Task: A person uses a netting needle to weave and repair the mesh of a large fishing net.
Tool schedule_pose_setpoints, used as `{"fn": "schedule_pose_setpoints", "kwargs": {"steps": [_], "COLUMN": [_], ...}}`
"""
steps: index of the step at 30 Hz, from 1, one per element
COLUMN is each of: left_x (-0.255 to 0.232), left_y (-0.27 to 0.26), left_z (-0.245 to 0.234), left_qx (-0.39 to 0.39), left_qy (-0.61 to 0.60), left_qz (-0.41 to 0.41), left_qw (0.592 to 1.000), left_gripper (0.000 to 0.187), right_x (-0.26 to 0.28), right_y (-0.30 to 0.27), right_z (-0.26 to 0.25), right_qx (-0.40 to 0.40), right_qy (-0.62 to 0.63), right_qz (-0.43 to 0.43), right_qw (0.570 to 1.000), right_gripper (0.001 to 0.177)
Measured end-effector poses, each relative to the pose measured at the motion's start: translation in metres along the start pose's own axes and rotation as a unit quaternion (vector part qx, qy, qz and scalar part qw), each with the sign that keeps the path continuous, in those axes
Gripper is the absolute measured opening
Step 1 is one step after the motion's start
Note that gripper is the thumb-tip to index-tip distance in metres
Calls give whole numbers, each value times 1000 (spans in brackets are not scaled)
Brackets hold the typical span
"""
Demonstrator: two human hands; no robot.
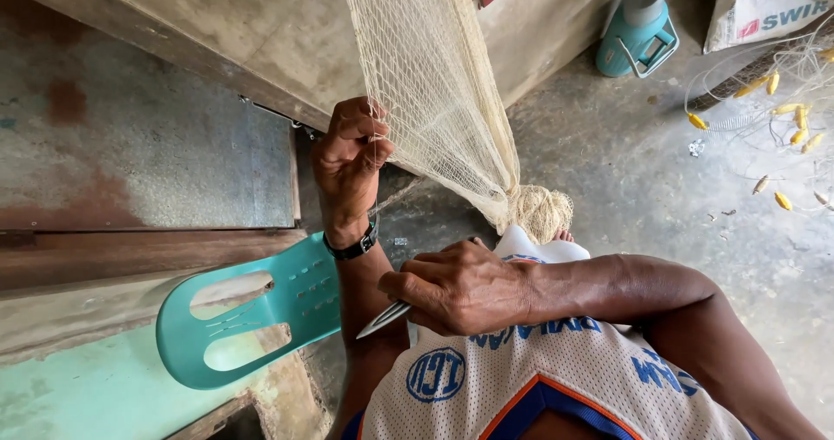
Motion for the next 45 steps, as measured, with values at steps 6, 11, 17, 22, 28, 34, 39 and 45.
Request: {"fn": "schedule_pose_setpoints", "kwargs": {"steps": [6, 11, 17, 22, 28, 34, 39, 45], "left_x": [-30, -29, -26, -18, -13, -14, -12, -4], "left_y": [9, 11, 17, 17, 17, 15, 8, 0], "left_z": [20, 21, 27, 29, 28, 29, 26, 21], "left_qx": [-9, 3, 11, 7, 12, 11, -24, -31], "left_qy": [64, 136, 216, 223, 224, 207, 116, 79], "left_qz": [-12, -2, 18, 28, 30, 20, -22, -20], "left_qw": [998, 991, 976, 974, 974, 978, 993, 996], "left_gripper": [9, 7, 8, 7, 5, 2, 14, 30], "right_x": [5, 3, 0, 2, 4, 5, 8, 9], "right_y": [3, 1, -2, 4, 6, 12, 23, 21], "right_z": [4, 4, 5, -4, -1, -10, -17, -16], "right_qx": [-4, -20, -32, -57, -83, -83, -59, -4], "right_qy": [-2, 2, -2, 9, 24, -6, -5, 30], "right_qz": [5, 6, 5, -13, -34, -27, 14, 50], "right_qw": [1000, 1000, 999, 998, 996, 996, 998, 998], "right_gripper": [30, 25, 26, 25, 27, 27, 25, 34]}}
Point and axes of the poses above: each hand's wrist, its own y-axis towards the middle knuckle, its own z-axis out of the palm, x = y × z, the point moved 3 cm from there along y, towards the middle knuckle, and after that the axes turned 6 degrees about z, right-handed, at the moved point
